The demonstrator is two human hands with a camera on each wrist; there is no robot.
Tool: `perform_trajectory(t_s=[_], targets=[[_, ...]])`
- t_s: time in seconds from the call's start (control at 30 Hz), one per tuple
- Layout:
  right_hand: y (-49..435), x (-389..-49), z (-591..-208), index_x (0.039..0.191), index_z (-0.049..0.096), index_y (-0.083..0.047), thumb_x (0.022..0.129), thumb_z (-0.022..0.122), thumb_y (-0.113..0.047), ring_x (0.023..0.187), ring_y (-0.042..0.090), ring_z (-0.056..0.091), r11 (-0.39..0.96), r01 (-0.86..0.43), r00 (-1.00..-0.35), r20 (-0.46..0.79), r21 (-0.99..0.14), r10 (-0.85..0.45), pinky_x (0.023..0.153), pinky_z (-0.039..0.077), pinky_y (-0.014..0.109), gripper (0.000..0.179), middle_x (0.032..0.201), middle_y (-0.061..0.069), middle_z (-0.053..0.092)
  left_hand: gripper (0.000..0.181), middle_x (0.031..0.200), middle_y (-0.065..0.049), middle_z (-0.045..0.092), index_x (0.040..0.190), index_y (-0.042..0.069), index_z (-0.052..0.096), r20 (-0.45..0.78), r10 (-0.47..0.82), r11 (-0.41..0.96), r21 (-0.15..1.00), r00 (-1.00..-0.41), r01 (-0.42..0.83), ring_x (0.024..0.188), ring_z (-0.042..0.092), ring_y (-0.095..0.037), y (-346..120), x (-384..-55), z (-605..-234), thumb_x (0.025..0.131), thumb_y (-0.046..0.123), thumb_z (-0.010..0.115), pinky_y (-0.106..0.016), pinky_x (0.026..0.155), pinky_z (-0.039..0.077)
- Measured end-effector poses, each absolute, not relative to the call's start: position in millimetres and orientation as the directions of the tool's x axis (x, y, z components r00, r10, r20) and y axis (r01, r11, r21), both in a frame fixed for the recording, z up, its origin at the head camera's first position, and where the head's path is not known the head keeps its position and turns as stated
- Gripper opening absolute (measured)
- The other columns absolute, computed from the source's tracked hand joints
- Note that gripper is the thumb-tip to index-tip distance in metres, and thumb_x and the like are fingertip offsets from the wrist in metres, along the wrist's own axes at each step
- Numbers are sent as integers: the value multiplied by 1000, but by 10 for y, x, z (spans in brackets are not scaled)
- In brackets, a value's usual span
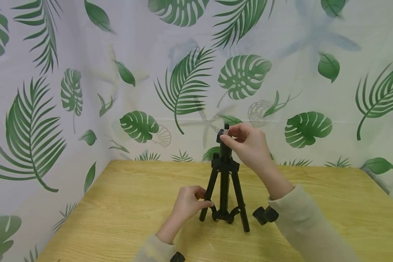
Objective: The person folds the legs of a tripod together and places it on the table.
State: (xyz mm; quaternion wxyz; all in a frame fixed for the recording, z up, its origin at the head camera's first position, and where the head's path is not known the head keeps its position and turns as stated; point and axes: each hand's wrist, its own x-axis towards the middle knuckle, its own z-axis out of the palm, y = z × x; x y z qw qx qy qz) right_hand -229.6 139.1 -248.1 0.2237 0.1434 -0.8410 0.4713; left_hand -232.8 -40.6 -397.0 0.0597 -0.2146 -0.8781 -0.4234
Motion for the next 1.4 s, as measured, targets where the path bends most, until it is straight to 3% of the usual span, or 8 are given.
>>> perform_trajectory(t_s=[0.8, 1.4], targets=[[1383, -2322, -2491, 95, 61, 0, 82, 64, -18, 77, 21, 59, 537, -450, -850, 526, -713, -14, 70, 48, 35, 22, 88, 11, 63, 18, 73, -1, 64, 77, 6, 67, 348, 295, 547, 702, -890, 456, 66, 57, -12, -274, -2335, -3965, 68, 19, 77, -23, 58, 45], [1371, -2324, -2536, 98, 61, 0, 83, 63, -20, 80, 20, 60, 509, -479, -836, 549, -715, -17, 73, 48, 34, 25, 91, 11, 63, 26, 78, -5, 65, 82, 3, 66, 326, 276, 537, 728, -904, 426, 69, 60, -14, -205, -2348, -3986, 68, 23, 77, -21, 58, 47]])
